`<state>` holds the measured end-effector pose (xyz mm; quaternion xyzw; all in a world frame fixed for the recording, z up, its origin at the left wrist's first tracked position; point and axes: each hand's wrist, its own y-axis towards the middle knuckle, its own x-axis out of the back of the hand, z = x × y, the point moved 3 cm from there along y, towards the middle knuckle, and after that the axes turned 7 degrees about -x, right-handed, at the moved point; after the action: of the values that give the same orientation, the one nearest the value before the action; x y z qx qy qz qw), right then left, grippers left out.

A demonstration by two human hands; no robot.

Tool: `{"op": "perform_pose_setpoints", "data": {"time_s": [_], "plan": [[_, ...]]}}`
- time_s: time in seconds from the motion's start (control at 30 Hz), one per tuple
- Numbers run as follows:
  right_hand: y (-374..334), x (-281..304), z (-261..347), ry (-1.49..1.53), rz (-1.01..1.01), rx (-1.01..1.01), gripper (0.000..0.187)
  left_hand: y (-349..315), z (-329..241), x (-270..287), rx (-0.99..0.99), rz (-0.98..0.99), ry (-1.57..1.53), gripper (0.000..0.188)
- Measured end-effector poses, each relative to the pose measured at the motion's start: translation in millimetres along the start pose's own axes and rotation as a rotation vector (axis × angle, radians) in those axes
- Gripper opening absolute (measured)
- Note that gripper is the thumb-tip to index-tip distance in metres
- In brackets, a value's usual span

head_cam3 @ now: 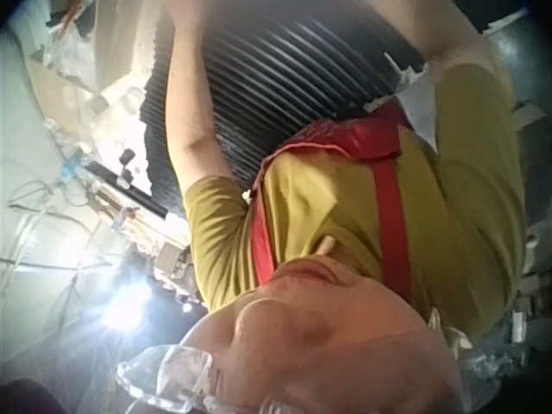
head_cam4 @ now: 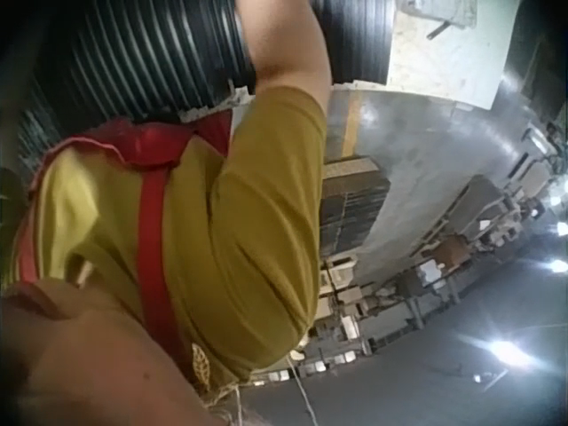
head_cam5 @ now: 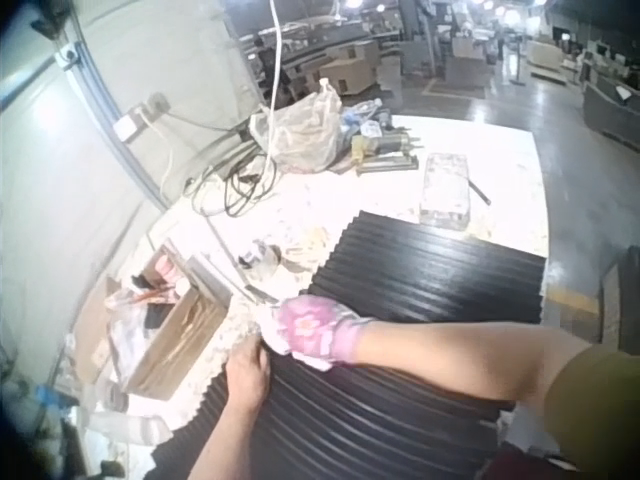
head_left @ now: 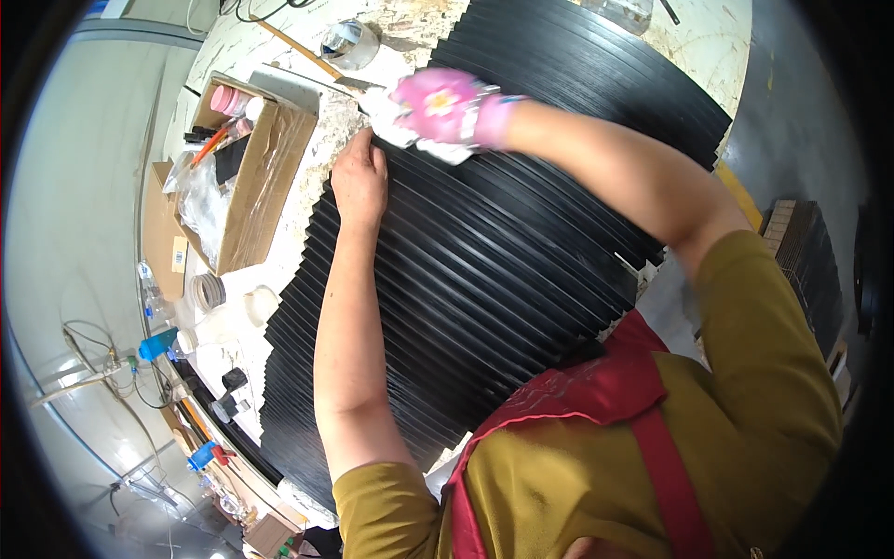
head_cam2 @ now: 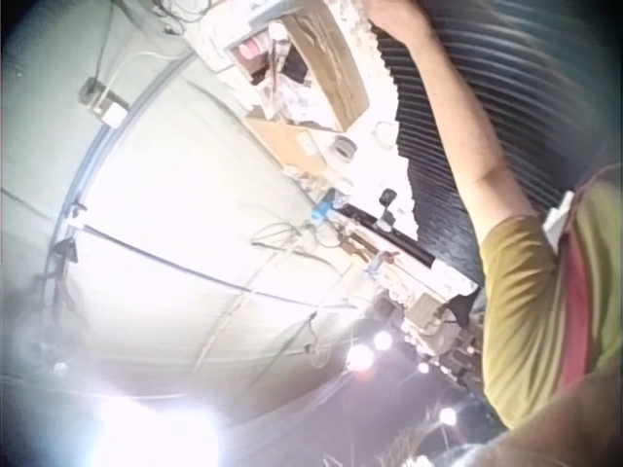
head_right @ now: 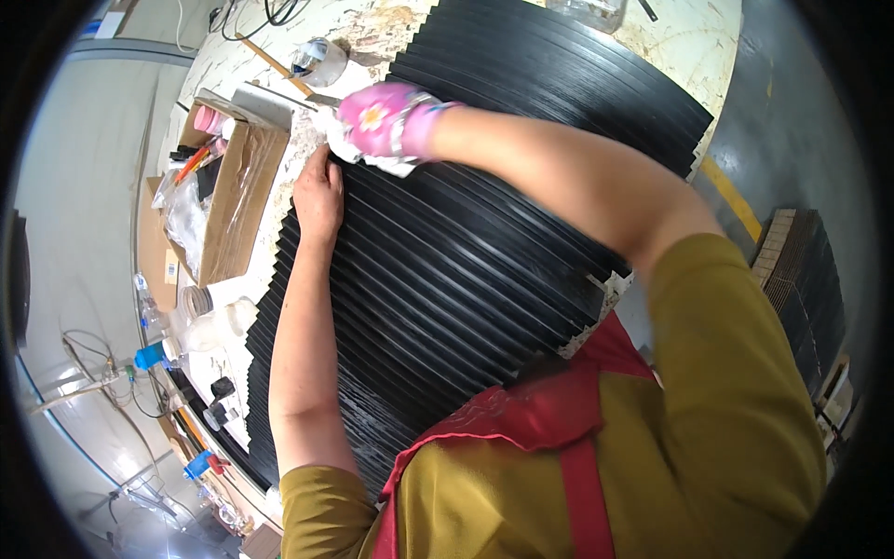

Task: The person wipes down a black slatted wooden shutter with a cloth and a liquid from a bottle, handling the item by turning it over to clean different sides.

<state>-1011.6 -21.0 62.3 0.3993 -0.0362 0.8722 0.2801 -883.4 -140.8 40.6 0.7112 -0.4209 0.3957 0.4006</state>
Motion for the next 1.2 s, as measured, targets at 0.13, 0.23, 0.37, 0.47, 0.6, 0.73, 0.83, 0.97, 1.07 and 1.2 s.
{"op": "perform_pose_setpoints", "data": {"time_s": [0.13,0.23,0.37,0.47,0.6,0.73,0.83,0.97,1.07,1.2], "plan": [[-11.4,-14.9,28.0,-0.214,0.262,0.031,0.023,-5.2,3.8,3.5,0.015,-0.010,0.022,0.026],[-15.6,-17.2,11.7,-0.226,0.362,0.127,0.023,-2.7,-1.0,5.3,0.004,-0.024,-0.010,0.026],[15.6,-15.1,27.2,-0.287,0.332,-0.051,0.026,3.4,-4.9,0.2,0.078,0.056,0.069,0.026],[1.0,-12.8,30.1,-0.263,0.417,-0.082,0.026,-3.9,1.9,4.4,0.091,0.057,0.050,0.026],[-35.6,4.9,-13.2,-0.003,0.861,-0.297,0.025,0.8,-5.7,3.0,0.051,-0.007,-0.038,0.026],[-26.3,40.7,3.9,0.158,0.622,-0.334,0.027,-2.2,-0.5,6.8,0.045,0.000,0.001,0.027],[-2.0,11.6,-0.5,-0.025,0.110,-0.019,0.025,1.5,-6.5,3.6,0.057,0.012,-0.015,0.027],[-4.3,-33.2,7.9,-0.428,0.374,0.154,0.021,-1.1,-1.8,1.5,0.108,0.078,0.083,0.028],[-25.3,7.2,-9.0,0.078,0.787,-0.297,0.020,-0.7,-7.0,2.4,0.050,0.032,-0.014,0.024],[-53.1,65.1,-14.2,0.394,0.482,-0.488,0.025,-0.5,-10.7,5.3,0.005,0.049,0.037,0.027]]}}
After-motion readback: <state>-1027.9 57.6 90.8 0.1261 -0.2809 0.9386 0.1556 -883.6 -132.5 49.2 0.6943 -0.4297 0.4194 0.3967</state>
